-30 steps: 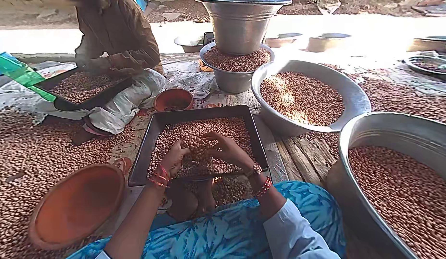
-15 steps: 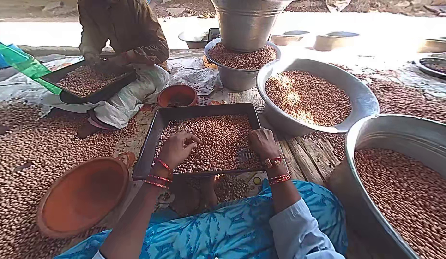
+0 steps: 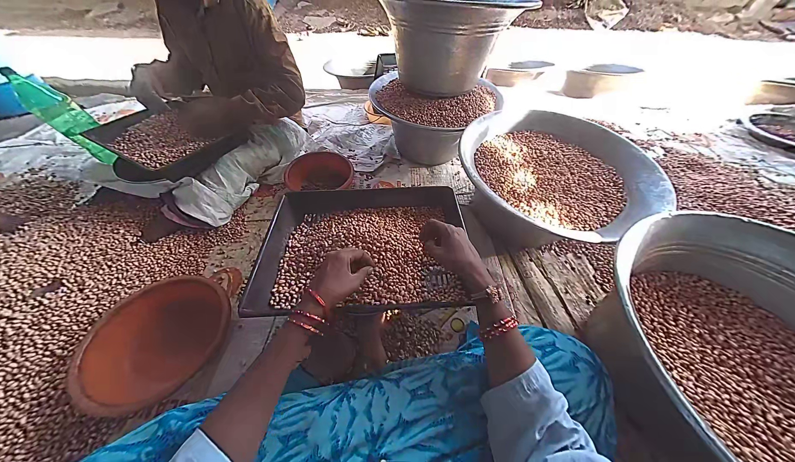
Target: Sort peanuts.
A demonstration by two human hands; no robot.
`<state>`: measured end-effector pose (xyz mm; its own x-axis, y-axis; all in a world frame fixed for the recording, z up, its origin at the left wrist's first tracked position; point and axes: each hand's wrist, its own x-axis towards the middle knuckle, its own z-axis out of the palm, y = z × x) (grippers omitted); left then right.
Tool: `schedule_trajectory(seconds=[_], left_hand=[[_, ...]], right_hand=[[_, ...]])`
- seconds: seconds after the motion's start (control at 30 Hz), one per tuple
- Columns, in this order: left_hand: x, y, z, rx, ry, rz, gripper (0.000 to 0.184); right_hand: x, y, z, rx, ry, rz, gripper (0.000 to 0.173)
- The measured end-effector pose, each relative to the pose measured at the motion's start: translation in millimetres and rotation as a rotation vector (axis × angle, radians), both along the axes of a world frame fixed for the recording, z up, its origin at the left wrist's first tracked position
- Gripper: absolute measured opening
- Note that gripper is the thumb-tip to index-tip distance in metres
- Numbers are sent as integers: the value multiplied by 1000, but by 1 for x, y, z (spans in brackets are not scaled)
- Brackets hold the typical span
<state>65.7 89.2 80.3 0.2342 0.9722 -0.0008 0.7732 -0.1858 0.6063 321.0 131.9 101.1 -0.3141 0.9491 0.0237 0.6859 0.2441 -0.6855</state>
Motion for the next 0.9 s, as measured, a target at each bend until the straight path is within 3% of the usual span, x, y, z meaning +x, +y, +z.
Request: schedule_trajectory(seconds=[0.07, 0.13, 0.43, 0.63, 0.73, 0.83, 0.9], left_hand=[[-16, 6, 7, -15, -111, 29, 23], [-23, 8, 14, -73, -66, -5, 25], [27, -4, -5, -96, 355, -115, 28], [34, -2, 1, -189, 466, -150, 29], [17, 2, -5, -110, 233, -120, 25], [-15, 10, -4, -73, -300, -87, 20], [-27, 13, -1, -138, -592, -106, 33]], right_hand=[[-7, -3, -1, -37, -72, 137, 24], [-13, -6, -3, -68, -159, 211, 27], [-15, -11, 3, -109, -422, 192, 22], [-19, -8, -5, -118, -552, 207, 24], [-21, -8, -14, -121, -576, 214, 25], [-24, -7, -20, -115, -592, 199, 26], [-24, -8, -22, -107, -593, 192, 26]])
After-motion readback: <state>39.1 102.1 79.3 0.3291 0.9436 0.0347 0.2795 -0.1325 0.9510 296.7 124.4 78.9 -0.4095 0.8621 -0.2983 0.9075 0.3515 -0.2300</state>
